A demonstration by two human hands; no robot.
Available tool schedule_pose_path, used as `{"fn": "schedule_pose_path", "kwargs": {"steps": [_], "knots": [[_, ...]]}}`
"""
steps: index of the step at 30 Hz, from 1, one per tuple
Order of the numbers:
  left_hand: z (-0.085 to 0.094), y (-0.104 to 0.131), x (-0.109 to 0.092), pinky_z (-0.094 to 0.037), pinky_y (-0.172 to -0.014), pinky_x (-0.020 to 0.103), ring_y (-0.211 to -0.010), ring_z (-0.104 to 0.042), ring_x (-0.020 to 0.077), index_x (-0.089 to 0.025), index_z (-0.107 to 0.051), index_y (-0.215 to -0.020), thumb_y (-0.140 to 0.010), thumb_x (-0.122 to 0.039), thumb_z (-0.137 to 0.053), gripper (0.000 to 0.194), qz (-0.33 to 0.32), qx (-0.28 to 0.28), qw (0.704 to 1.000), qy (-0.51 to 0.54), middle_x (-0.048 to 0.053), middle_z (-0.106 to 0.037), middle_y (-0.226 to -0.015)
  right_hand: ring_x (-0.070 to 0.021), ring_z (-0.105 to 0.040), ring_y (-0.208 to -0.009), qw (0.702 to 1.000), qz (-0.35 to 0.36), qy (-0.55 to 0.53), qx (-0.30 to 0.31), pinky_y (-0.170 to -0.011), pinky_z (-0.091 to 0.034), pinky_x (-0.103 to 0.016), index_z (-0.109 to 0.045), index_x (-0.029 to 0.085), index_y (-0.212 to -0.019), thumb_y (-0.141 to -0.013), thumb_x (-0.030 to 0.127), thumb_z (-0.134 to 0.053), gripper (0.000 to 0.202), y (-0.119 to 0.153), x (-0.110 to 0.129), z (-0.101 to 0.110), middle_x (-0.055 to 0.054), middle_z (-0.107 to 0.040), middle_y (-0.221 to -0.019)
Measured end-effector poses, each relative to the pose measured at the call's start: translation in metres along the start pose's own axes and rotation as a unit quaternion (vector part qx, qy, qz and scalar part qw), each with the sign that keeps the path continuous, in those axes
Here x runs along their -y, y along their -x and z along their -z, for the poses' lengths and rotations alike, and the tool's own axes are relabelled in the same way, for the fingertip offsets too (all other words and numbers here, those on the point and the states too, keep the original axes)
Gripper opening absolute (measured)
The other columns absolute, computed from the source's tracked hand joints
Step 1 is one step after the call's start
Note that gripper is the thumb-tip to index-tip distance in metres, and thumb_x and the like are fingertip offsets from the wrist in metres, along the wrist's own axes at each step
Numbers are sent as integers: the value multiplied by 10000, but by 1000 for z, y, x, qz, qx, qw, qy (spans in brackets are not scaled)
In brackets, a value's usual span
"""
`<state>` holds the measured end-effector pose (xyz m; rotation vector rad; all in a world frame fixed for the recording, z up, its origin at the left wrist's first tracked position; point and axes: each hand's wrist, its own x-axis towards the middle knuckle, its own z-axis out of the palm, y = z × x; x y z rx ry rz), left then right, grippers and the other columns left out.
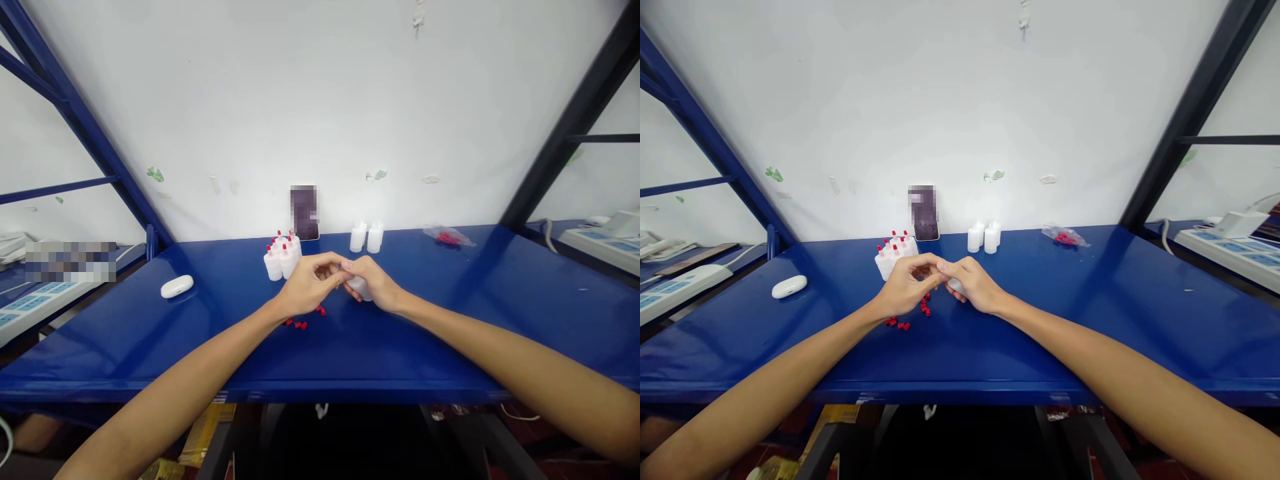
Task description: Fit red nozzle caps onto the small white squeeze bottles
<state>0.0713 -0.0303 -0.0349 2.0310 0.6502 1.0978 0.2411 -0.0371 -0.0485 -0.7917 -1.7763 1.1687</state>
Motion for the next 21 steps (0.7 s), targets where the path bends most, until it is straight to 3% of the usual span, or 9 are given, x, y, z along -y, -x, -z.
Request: {"fn": "schedule_pose_path", "kwargs": {"steps": [8,12,14,18,21], "knots": [[-2,4,8,-415,-539,219,-576,-517,99,-146,-671,-974,-898,-308,-601,192,-10,47,998,-29,5,-626,-691,-89,-363,-430,997,50,55,38,-447,-270,-250,-435,191,-533,-918,499,-452,494,2,-1,7,37,-409,-471],[6,0,-4,-417,-542,214,-575,-516,96,-160,-658,-1010,-917,-331,-583,209,-27,52,996,-61,-9,-604,-673,-98,-385,-463,995,79,55,21,-461,-297,-246,-492,181,-657,-936,530,-428,451,3,-1,5,39,-425,-534],[27,-1,-14,-424,-544,212,-570,-523,95,-167,-657,-985,-904,-350,-605,207,-34,41,995,-86,-12,-601,-660,-105,-403,-458,996,82,41,3,-464,-319,-246,-531,179,-767,-950,540,-393,427,2,-2,4,45,-447,-543],[91,11,-25,-441,-543,216,-563,-541,102,-166,-674,-866,-855,-368,-664,202,27,45,985,-167,2,-622,-656,-118,-444,-468,995,55,79,-35,-505,-355,-249,-583,176,-851,-969,479,-380,384,0,-6,6,50,-464,-521],[127,27,-14,-418,-497,200,-532,-535,103,-163,-694,-836,-839,-404,-669,242,142,108,959,-219,2,-627,-607,-120,-454,-487,991,42,123,-33,-527,-356,-252,-589,177,-810,-957,445,-423,348,-1,-7,6,49,-468,-527]]}}
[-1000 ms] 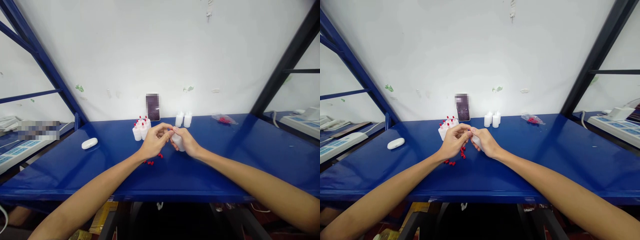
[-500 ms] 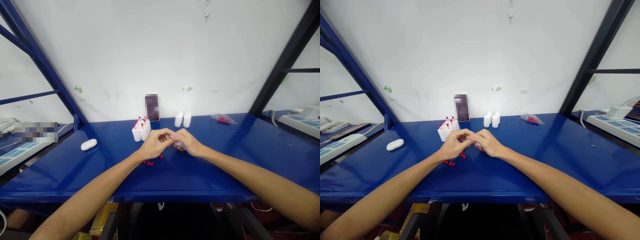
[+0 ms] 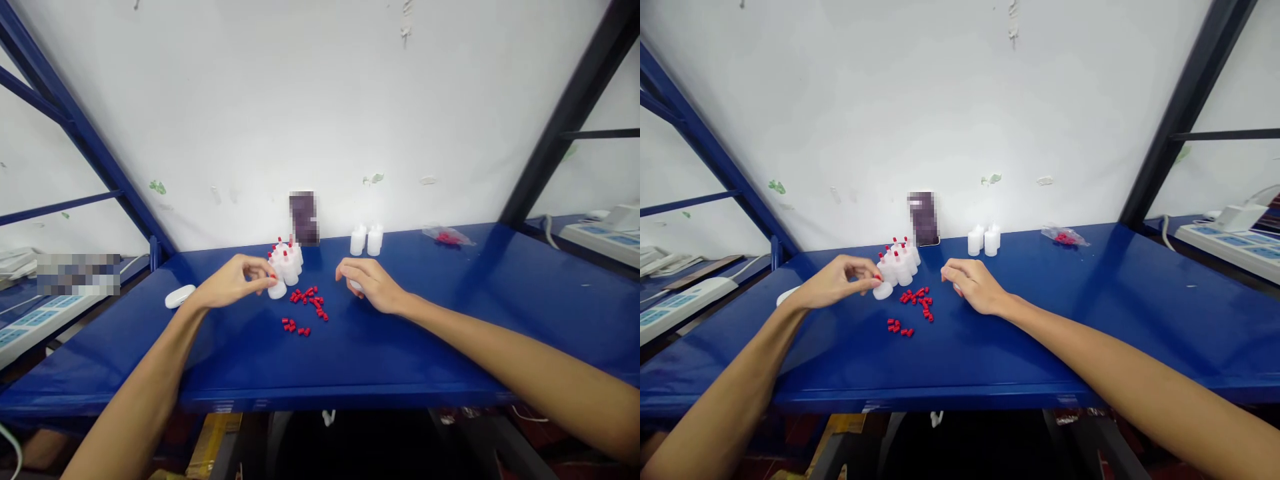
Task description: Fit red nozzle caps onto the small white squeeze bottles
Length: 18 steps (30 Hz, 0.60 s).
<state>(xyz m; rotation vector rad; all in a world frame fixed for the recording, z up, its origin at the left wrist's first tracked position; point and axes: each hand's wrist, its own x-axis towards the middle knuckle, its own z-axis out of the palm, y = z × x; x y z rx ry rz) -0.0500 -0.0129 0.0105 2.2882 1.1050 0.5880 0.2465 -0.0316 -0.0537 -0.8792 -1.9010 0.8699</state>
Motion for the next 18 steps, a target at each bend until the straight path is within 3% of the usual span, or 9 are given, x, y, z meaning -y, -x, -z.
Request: {"fn": "schedule_pose_path", "kwargs": {"steps": [4,7,10,14,18], "knots": [[-3,7,25,-411,-428,198,-434,-540,98,-155,-692,-931,-840,-443,-636,307,77,67,995,23,25,-682,-656,-122,-446,-505,998,6,53,14,-537,-331,-253,-592,181,-793,-951,405,-442,312,2,2,-1,49,-465,-540],[-10,6,29,-396,-404,201,-388,-538,101,-159,-692,-1013,-829,-436,-635,337,86,59,995,10,23,-688,-657,-127,-450,-530,996,12,80,25,-552,-325,-254,-602,179,-790,-957,393,-435,318,3,3,-1,42,-476,-555],[-11,6,28,-366,-412,202,-383,-492,93,-170,-682,-1077,-821,-431,-641,368,73,6,997,-32,-16,-639,-588,-132,-458,-547,995,12,96,31,-564,-323,-254,-607,179,-781,-958,395,-432,329,3,2,0,37,-489,-568],[-12,7,22,-336,-491,203,-488,-445,87,-161,-702,-789,-854,-380,-587,256,-3,-79,989,-123,-33,-534,-547,-145,-478,-576,995,7,96,32,-586,-333,-265,-610,181,-761,-954,381,-403,346,3,-1,0,23,-503,-598],[-25,7,9,-337,-562,226,-555,-451,97,-158,-595,-602,-835,-247,-541,256,-85,-65,972,-209,-16,-543,-597,-158,-482,-626,998,11,56,23,-624,-346,-281,-612,182,-725,-930,307,-357,350,1,-4,-1,3,-525,-652]]}}
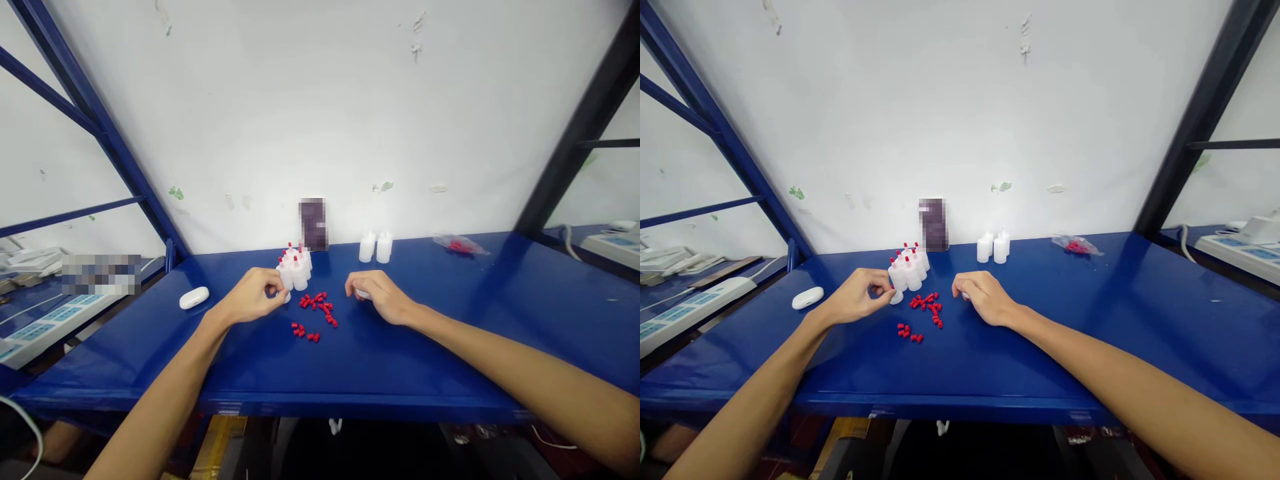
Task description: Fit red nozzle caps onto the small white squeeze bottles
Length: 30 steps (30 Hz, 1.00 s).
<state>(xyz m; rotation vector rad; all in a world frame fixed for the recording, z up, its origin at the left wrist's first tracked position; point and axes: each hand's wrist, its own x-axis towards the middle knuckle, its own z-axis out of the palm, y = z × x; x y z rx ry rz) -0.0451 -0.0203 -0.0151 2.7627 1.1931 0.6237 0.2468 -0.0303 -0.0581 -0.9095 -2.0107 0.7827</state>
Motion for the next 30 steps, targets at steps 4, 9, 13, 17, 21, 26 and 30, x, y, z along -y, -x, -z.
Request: {"fn": "schedule_pose_path", "kwargs": {"steps": [4,9,13,17,21,26,30], "knots": [[-11,0,-17,-323,-571,257,-534,-488,119,-183,-653,-750,-844,-249,-538,162,-12,11,995,-97,-20,-569,-591,-157,-480,-659,998,-18,-59,-17,-635,-348,-276,-629,181,-798,-918,322,-404,293,-4,-4,-2,-2,-565,-706],[-19,1,-15,-380,-617,277,-654,-633,178,-224,-711,-1005,-891,-296,-537,220,-22,62,988,-140,26,-712,-760,-156,-512,-661,995,-41,-88,-29,-636,-362,-270,-646,175,-883,-934,358,-410,302,-6,-7,-4,-7,-604,-709],[-23,0,-9,-411,-661,290,-767,-682,210,-236,-730,-993,-935,-327,-500,254,-21,84,985,-152,54,-753,-899,-158,-528,-676,995,-44,-88,-19,-670,-384,-276,-638,174,-865,-928,365,-447,278,-5,-6,-5,2,-578,-686],[-24,0,-10,-384,-606,281,-693,-663,201,-233,-719,-967,-906,-276,-512,219,-19,94,981,-166,49,-735,-807,-158,-505,-662,997,-27,-69,-8,-659,-380,-282,-630,176,-850,-936,361,-435,282,-2,-3,-5,5,-549,-681],[-19,0,-16,-333,-554,260,-544,-559,150,-211,-683,-882,-841,-225,-555,135,-12,70,989,-132,-3,-625,-617,-149,-493,-642,1000,-13,-28,2,-644,-369,-277,-601,179,-789,-938,368,-437,292,0,1,-8,13,-529,-665],[-19,-9,-41,-308,-496,205,-462,-389,76,-177,-584,-886,-863,-263,-571,90,16,-29,987,157,-75,-445,-538,-135,-442,-572,997,-6,-74,13,-584,-338,-272,-498,183,-636,-934,402,-390,385,-1,9,-13,12,-487,-589],[-35,-30,-72,-356,-511,191,-501,-441,73,-174,-517,-936,-926,-353,-548,182,14,-54,930,364,-69,-478,-592,-130,-434,-515,981,-14,-192,7,-535,-337,-269,-528,176,-646,-927,462,-338,444,-1,12,-17,3,-500,-552]]}}
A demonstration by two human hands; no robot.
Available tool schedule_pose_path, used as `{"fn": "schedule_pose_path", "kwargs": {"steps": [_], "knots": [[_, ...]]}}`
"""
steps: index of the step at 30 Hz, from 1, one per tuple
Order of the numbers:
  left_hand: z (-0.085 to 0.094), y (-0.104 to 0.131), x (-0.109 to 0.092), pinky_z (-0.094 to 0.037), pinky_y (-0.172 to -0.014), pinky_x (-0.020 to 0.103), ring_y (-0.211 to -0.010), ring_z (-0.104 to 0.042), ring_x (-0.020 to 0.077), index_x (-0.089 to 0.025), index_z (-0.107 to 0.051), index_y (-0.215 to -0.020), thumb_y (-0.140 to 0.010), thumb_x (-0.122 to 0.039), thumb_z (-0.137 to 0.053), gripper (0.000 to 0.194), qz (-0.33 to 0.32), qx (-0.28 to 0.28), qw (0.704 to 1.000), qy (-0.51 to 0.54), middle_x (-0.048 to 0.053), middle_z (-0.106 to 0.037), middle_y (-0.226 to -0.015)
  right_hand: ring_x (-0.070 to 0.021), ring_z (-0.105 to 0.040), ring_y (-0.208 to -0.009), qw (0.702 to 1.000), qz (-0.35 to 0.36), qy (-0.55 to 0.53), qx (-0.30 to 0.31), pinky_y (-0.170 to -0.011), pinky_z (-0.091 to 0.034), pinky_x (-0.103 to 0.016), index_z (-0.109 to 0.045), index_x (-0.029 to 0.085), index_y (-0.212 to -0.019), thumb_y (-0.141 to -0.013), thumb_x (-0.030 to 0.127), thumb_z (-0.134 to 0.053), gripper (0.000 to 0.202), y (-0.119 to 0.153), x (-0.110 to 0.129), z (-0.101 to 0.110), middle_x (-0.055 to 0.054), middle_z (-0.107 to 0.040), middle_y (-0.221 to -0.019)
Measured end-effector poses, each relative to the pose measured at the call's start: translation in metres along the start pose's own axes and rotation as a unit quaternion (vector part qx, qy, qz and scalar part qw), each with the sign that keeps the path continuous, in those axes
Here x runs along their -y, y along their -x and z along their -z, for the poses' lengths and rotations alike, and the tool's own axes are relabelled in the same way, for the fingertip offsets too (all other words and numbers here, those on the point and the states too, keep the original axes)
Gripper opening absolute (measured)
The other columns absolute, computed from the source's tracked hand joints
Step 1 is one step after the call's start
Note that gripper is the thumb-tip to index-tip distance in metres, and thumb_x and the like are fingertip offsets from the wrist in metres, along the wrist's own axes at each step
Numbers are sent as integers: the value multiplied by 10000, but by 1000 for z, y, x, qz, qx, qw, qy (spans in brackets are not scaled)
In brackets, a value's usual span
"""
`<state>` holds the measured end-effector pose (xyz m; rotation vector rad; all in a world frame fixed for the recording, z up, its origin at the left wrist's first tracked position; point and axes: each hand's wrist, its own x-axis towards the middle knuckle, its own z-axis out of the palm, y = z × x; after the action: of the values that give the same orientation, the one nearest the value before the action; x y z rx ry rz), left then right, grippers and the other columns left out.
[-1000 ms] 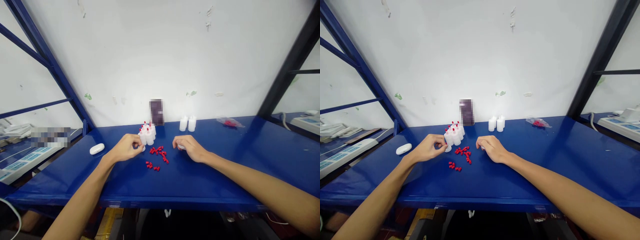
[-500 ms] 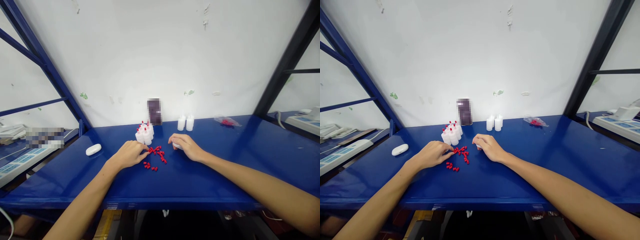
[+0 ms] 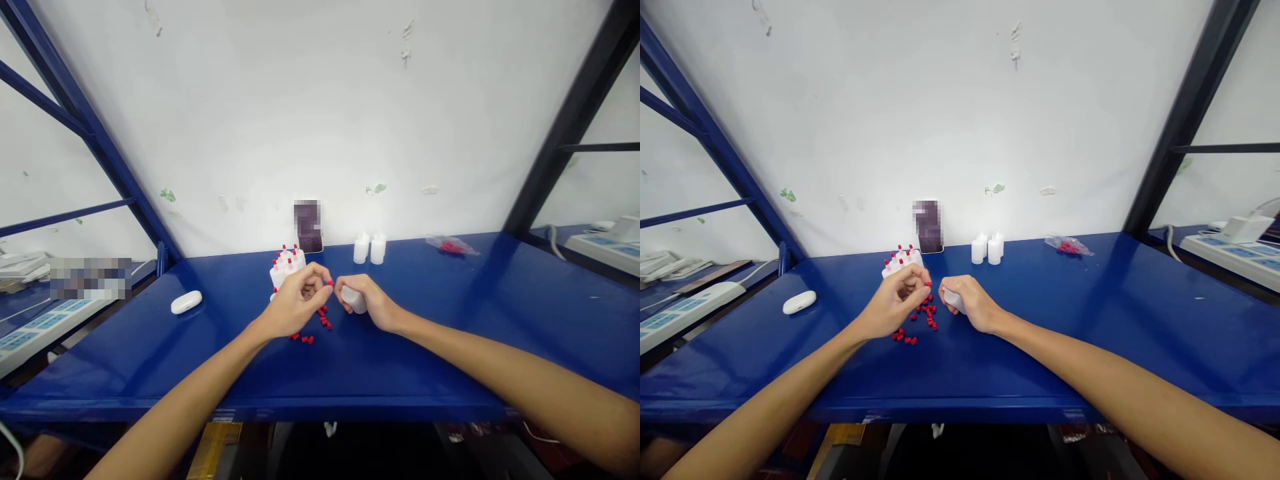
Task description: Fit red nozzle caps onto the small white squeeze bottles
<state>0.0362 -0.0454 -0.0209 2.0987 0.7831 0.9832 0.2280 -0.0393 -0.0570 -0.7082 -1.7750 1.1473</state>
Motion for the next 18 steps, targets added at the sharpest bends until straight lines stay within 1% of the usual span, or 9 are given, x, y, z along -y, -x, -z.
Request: {"fn": "schedule_pose_path", "kwargs": {"steps": [2,4,7,10,13,15,18], "knots": [[-15,-8,-1,-429,-571,211,-551,-527,91,-177,-511,-969,-935,-374,-552,204,-4,8,997,77,-51,-527,-636,-132,-445,-504,999,-5,-43,-21,-524,-342,-271,-534,175,-633,-918,506,-344,476,1,0,-1,-3,-506,-539],[-26,-13,1,-487,-651,248,-639,-601,120,-176,-525,-992,-929,-376,-575,215,-11,19,991,132,-24,-570,-701,-133,-436,-499,998,1,-53,-42,-518,-344,-278,-525,177,-596,-907,532,-366,498,2,1,-1,-5,-490,-528],[-34,-13,7,-508,-709,266,-708,-621,134,-170,-558,-982,-918,-364,-608,211,-20,14,986,166,-15,-563,-735,-132,-426,-523,998,29,-27,-49,-527,-356,-283,-514,181,-590,-885,530,-432,464,4,6,0,-2,-476,-558],[-37,-10,11,-505,-691,259,-699,-625,134,-170,-555,-968,-912,-376,-621,224,-17,2,983,184,-17,-555,-730,-130,-432,-524,998,33,-17,-40,-519,-355,-278,-516,182,-596,-879,522,-454,447,6,11,0,1,-480,-564],[-37,-9,12,-506,-677,271,-666,-631,142,-175,-542,-979,-908,-421,-615,266,-11,3,981,195,-18,-556,-717,-118,-409,-482,999,27,-7,-26,-495,-335,-269,-486,188,-552,-898,517,-435,480,6,13,0,9,-466,-506],[-36,-9,13,-502,-666,275,-640,-616,139,-178,-547,-996,-901,-438,-617,286,-8,0,983,182,-20,-549,-710,-111,-391,-466,999,28,1,-17,-481,-317,-260,-464,192,-554,-908,513,-439,479,5,11,0,22,-443,-484],[-34,-7,15,-470,-628,254,-621,-564,124,-176,-569,-1011,-893,-430,-626,286,-10,-7,991,132,-15,-541,-711,-101,-363,-456,999,33,19,-12,-465,-294,-251,-455,190,-573,-919,504,-449,467,5,8,1,38,-410,-482]]}}
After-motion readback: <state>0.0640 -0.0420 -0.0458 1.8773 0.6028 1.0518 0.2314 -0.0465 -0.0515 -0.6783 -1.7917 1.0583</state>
